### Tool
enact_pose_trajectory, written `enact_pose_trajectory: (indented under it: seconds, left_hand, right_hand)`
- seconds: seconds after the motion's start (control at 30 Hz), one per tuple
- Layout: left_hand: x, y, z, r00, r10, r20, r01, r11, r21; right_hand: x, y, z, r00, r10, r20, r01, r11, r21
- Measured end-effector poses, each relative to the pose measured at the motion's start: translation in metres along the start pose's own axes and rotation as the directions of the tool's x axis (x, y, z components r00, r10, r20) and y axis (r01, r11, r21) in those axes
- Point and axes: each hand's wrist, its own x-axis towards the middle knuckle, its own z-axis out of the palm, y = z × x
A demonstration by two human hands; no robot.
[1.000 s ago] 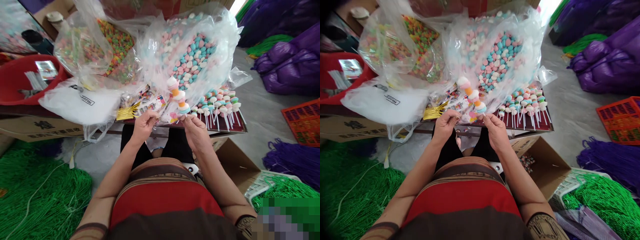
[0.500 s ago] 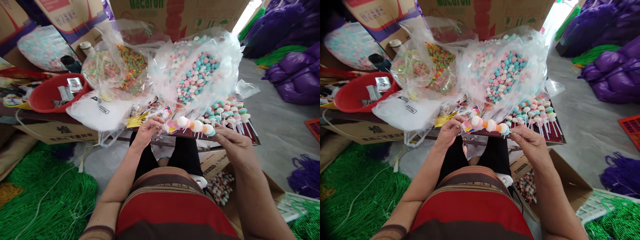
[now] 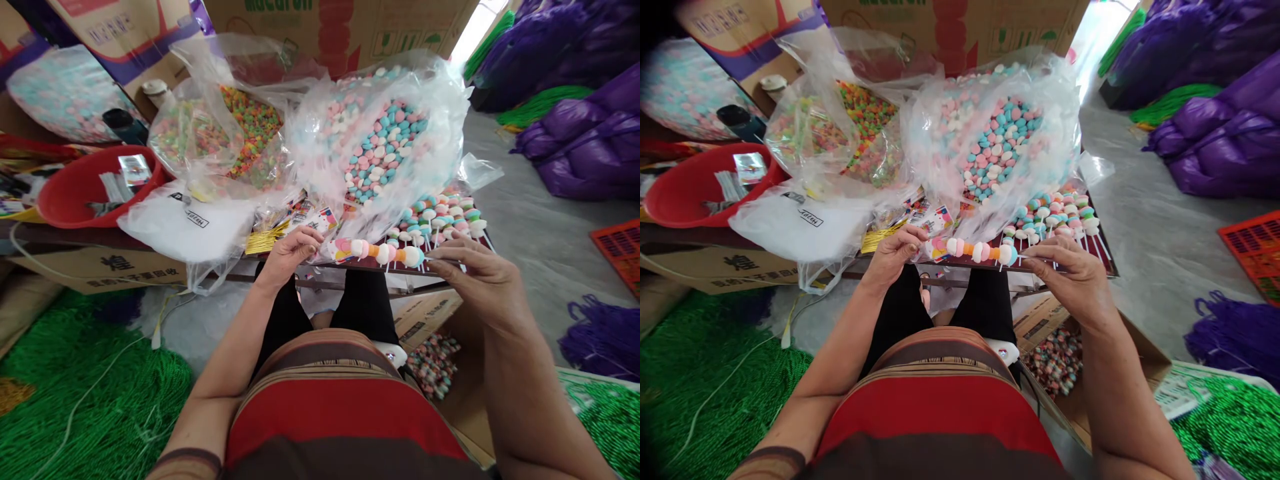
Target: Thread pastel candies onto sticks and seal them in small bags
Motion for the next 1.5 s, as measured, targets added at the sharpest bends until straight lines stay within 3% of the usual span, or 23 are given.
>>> enact_pose_trajectory:
  seconds: [0.27,0.5,0.67,1.0,1.17,1.37,1.5]
  left_hand:
    - [0.003,0.005,-0.002,0.996,0.030,0.088,-0.035,0.998,0.055]
    - [0.006,0.016,0.001,0.982,0.085,0.168,-0.108,0.985,0.131]
    - [0.007,0.022,0.002,0.977,0.073,0.201,-0.115,0.971,0.209]
    - [0.007,0.020,0.003,0.971,0.085,0.221,-0.140,0.959,0.246]
    - [0.008,0.017,0.003,0.975,0.067,0.214,-0.127,0.951,0.281]
    - [0.008,0.029,0.005,0.979,-0.039,0.202,-0.017,0.963,0.268]
    - [0.009,0.038,0.004,0.950,-0.222,0.220,0.188,0.968,0.164]
  right_hand:
    - [0.003,-0.001,-0.003,0.991,-0.135,-0.010,0.134,0.988,-0.075]
    - [0.004,-0.008,0.001,0.985,-0.170,-0.036,0.163,0.975,-0.150]
    - [0.004,-0.004,0.007,0.987,-0.151,-0.055,0.143,0.981,-0.132]
    - [-0.005,0.013,0.014,0.994,-0.005,0.110,0.014,0.996,-0.084]
    - [-0.009,0.019,0.019,0.995,-0.004,0.105,0.011,0.998,-0.069]
    - [-0.016,0.022,0.023,0.986,0.065,0.153,-0.054,0.996,-0.075]
    - [-0.019,0.025,0.025,0.991,0.065,0.113,-0.061,0.997,-0.035]
